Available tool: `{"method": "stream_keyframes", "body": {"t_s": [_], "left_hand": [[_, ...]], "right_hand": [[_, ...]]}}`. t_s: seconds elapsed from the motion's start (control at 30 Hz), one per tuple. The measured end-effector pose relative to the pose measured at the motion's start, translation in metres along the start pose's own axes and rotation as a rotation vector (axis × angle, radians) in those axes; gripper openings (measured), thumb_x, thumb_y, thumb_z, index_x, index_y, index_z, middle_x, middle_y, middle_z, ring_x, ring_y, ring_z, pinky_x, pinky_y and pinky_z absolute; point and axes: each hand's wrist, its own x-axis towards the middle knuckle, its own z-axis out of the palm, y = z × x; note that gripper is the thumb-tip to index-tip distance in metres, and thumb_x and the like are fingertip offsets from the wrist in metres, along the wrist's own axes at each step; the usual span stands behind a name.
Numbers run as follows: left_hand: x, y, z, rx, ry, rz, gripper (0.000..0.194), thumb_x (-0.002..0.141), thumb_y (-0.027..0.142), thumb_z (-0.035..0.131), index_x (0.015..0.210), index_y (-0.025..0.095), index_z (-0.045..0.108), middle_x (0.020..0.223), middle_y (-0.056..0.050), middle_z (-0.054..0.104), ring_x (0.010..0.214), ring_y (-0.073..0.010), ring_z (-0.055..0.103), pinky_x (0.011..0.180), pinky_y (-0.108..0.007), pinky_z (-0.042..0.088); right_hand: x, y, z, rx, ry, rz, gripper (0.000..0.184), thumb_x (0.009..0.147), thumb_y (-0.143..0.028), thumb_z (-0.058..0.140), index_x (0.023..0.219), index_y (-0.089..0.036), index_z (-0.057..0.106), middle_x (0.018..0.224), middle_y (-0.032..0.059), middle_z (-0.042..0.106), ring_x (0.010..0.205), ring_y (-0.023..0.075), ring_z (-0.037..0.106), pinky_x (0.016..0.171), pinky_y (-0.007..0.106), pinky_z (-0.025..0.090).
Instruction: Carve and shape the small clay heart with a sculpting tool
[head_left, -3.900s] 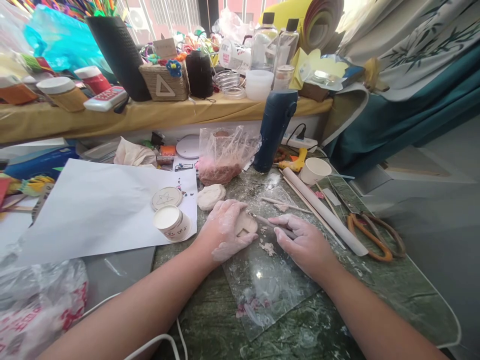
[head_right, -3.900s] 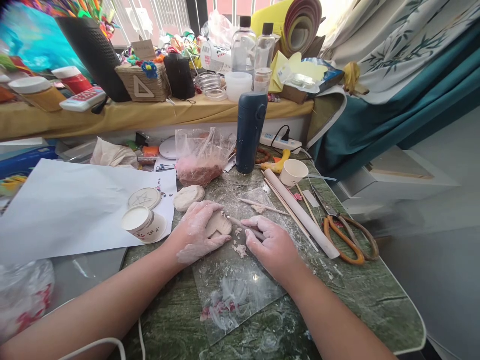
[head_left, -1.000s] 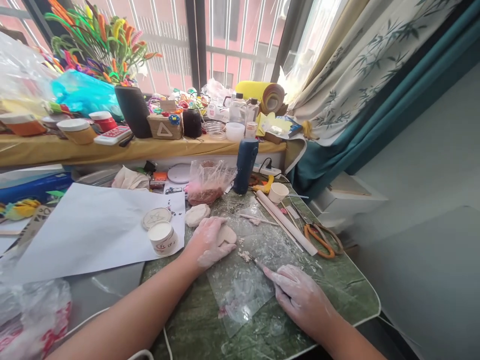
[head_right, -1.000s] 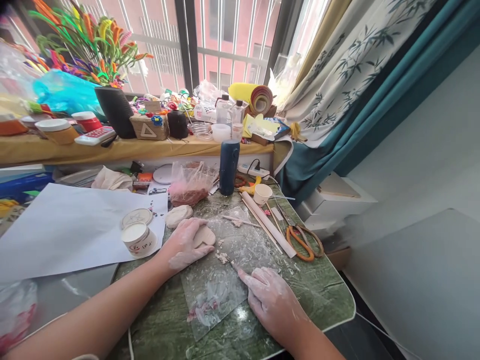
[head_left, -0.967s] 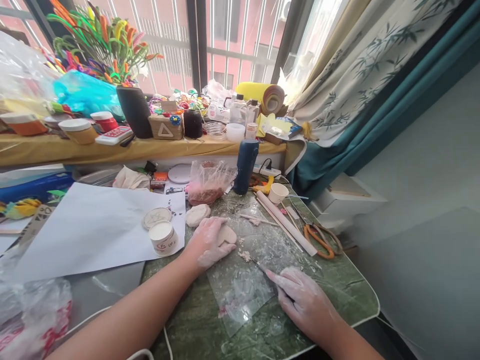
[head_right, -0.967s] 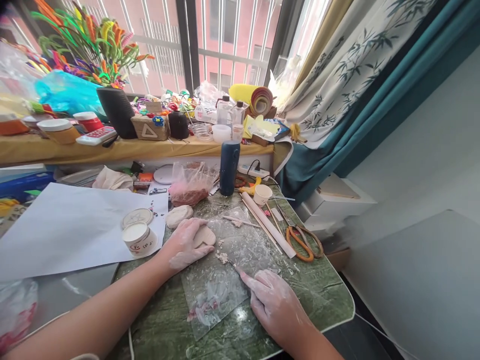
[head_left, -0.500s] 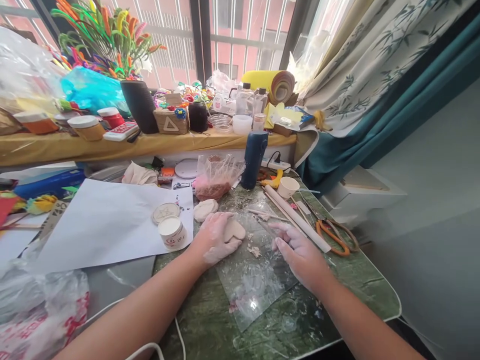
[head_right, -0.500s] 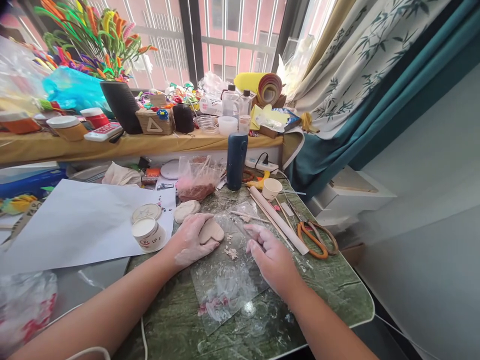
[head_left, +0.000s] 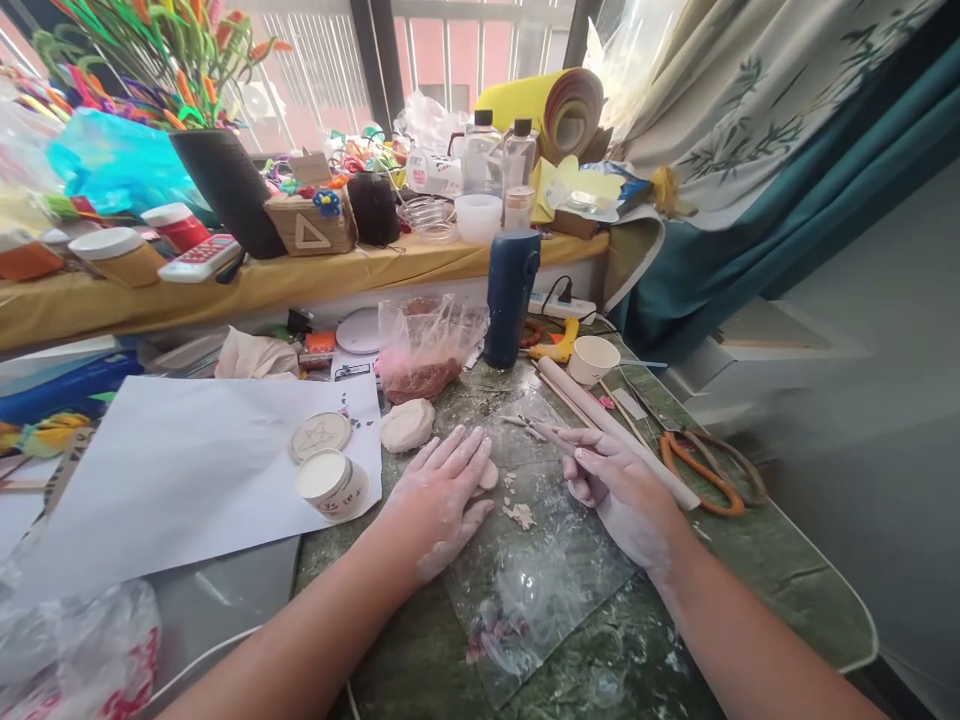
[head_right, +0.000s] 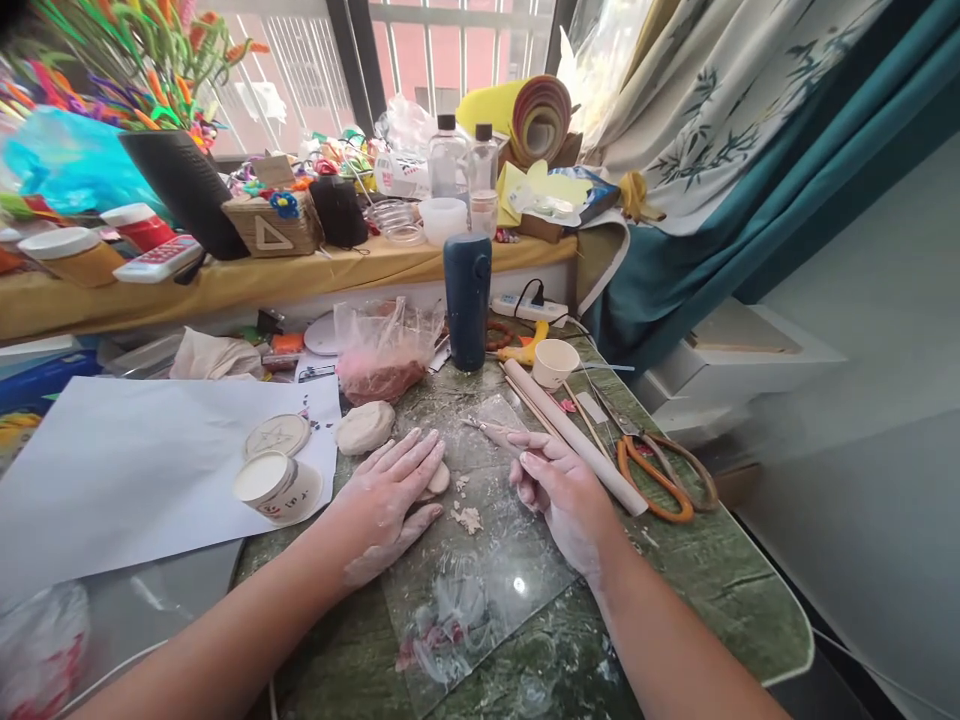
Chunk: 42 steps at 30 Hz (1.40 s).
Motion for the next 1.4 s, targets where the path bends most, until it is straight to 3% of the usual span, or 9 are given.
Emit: {"method": "stream_keyframes", "body": {"t_s": [0.23, 0.5, 0.73, 0.8, 0.97, 1.07, 1.27, 1.4], "left_hand": [[-0.005, -0.003, -0.003, 0.009, 0.119, 0.000, 0.079, 0.098, 0.044, 0.059, 0.161, 0.013, 0.025, 0.166, -0.017, 0.035, 0.154, -0.0330, 0.031, 0.125, -0.050, 0.032], [-0.002, -0.008, -0.004, -0.092, 0.177, -0.114, 0.071, 0.092, 0.041, 0.065, 0.155, 0.017, 0.042, 0.149, -0.017, 0.053, 0.135, -0.0375, 0.051, 0.113, -0.057, 0.046], [-0.004, 0.007, 0.001, 0.047, 0.180, -0.034, 0.053, 0.098, 0.028, 0.057, 0.148, 0.015, 0.049, 0.158, -0.017, 0.045, 0.142, -0.0374, 0.045, 0.113, -0.057, 0.043], [-0.005, 0.012, 0.001, 0.056, 0.171, -0.044, 0.057, 0.097, 0.031, 0.059, 0.150, 0.014, 0.047, 0.158, -0.017, 0.047, 0.141, -0.0363, 0.046, 0.113, -0.056, 0.043], [-0.003, 0.012, -0.001, -0.019, 0.195, -0.188, 0.086, 0.089, 0.057, 0.069, 0.155, 0.012, 0.037, 0.151, -0.020, 0.049, 0.136, -0.0412, 0.048, 0.111, -0.060, 0.044], [0.000, 0.007, 0.001, -0.079, 0.217, -0.217, 0.082, 0.087, 0.051, 0.073, 0.153, 0.014, 0.040, 0.141, -0.018, 0.054, 0.128, -0.0393, 0.052, 0.111, -0.058, 0.045], [0.004, -0.006, 0.002, -0.241, 0.209, -0.098, 0.066, 0.087, 0.032, 0.073, 0.144, 0.017, 0.046, 0.139, -0.016, 0.056, 0.128, -0.0348, 0.052, 0.112, -0.055, 0.046], [0.002, -0.018, -0.004, -0.386, 0.165, 0.075, 0.068, 0.084, 0.026, 0.073, 0.146, 0.022, 0.044, 0.143, -0.014, 0.056, 0.133, -0.0302, 0.053, 0.114, -0.050, 0.046]], "right_hand": [[0.000, -0.005, 0.001, 0.017, -0.006, 0.012, 0.034, 0.081, -0.038, 0.080, 0.110, -0.022, 0.070, 0.072, -0.0011, 0.064, 0.055, 0.0103, 0.049, 0.050, 0.023, 0.033], [0.001, -0.005, -0.003, -0.197, 0.023, 0.016, 0.042, 0.071, -0.049, 0.088, 0.095, -0.018, 0.072, 0.073, 0.0040, 0.070, 0.057, 0.0131, 0.057, 0.051, 0.025, 0.041], [0.004, -0.004, -0.003, -0.217, 0.049, -0.012, 0.039, 0.071, -0.049, 0.088, 0.092, -0.019, 0.073, 0.068, 0.0002, 0.063, 0.056, 0.0113, 0.052, 0.048, 0.025, 0.040], [0.004, -0.005, -0.003, -0.206, 0.052, -0.008, 0.038, 0.072, -0.048, 0.088, 0.092, -0.020, 0.073, 0.068, -0.0002, 0.062, 0.055, 0.0111, 0.052, 0.048, 0.025, 0.040], [0.002, -0.008, -0.004, -0.184, 0.054, 0.036, 0.043, 0.067, -0.046, 0.093, 0.094, -0.018, 0.074, 0.074, 0.0023, 0.068, 0.057, 0.0114, 0.055, 0.049, 0.025, 0.043], [0.003, -0.009, -0.005, -0.141, 0.068, 0.064, 0.045, 0.063, -0.045, 0.095, 0.093, -0.018, 0.075, 0.075, 0.0033, 0.070, 0.059, 0.0124, 0.058, 0.051, 0.025, 0.045], [0.005, -0.011, -0.003, -0.079, 0.117, 0.061, 0.047, 0.059, -0.047, 0.097, 0.087, -0.018, 0.074, 0.067, 0.0009, 0.067, 0.054, 0.0103, 0.055, 0.049, 0.023, 0.041], [0.006, -0.011, -0.003, -0.050, 0.103, 0.050, 0.044, 0.059, -0.045, 0.097, 0.086, -0.019, 0.073, 0.066, 0.0001, 0.066, 0.054, 0.0098, 0.053, 0.049, 0.022, 0.040]]}}
